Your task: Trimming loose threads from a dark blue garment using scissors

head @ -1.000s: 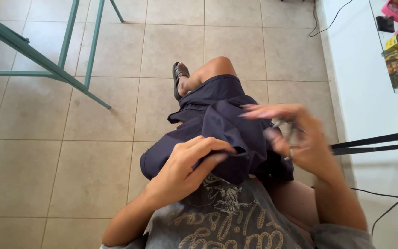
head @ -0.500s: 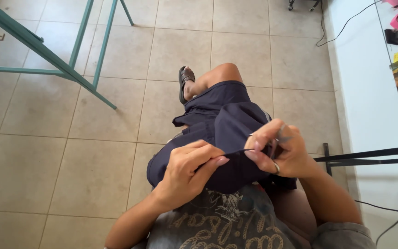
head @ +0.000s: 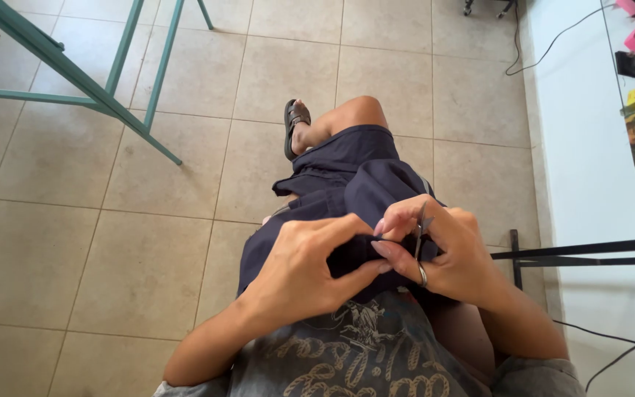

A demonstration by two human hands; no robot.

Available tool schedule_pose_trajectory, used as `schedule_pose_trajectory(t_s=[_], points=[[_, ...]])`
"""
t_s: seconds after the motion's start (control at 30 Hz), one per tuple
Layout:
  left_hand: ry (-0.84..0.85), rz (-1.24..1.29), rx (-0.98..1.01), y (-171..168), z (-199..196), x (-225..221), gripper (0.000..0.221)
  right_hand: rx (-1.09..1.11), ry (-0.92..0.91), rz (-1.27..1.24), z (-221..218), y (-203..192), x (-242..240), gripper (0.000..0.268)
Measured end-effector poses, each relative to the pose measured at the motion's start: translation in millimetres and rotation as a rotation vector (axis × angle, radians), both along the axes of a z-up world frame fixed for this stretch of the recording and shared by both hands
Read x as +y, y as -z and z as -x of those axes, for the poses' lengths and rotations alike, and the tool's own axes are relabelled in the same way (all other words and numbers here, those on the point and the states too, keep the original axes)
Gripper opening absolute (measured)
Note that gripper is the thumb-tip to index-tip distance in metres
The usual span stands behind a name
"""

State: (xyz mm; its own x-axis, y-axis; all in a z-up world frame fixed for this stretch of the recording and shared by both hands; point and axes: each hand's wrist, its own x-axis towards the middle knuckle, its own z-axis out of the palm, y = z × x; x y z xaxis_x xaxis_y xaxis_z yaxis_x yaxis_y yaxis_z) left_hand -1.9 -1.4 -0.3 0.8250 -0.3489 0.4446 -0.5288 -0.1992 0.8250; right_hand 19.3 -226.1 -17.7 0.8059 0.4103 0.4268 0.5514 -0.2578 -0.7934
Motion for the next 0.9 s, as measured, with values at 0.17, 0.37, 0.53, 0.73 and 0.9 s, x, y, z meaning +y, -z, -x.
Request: schedule_pose_trajectory(t_s=[0.17, 0.37, 0.53, 0.73, 0.9], points=[[-0.02, -0.126, 0.087, -12.3, -0.1, 9.4, 0.012, 0.036, 0.024, 0.152, 1.8, -9.9, -6.5, 0.02], [0.044, -0.058, 0.273, -11.2, -7.9, 17.5, 0.012, -0.019, 0.036, 0.143, 4.3, -10.6, -5.0, 0.024], [0.111, -0.042, 0.322, -14.0, -8.2, 21.0, 0.013, 0.153, -0.062, 0.162, 3.4, -18.7, -14.7, 0.045], [0.045, -0.008, 0.176, -8.2, -6.2, 21.3, 0.011, 0.175, -0.088, 0.165, -2.3, -21.0, -20.0, 0.032], [0.138, -0.134, 0.363, -13.2, -12.5, 25.2, 0.021, 0.126, -0.092, 0.171, -2.0, -29.4, -9.2, 0.033]])
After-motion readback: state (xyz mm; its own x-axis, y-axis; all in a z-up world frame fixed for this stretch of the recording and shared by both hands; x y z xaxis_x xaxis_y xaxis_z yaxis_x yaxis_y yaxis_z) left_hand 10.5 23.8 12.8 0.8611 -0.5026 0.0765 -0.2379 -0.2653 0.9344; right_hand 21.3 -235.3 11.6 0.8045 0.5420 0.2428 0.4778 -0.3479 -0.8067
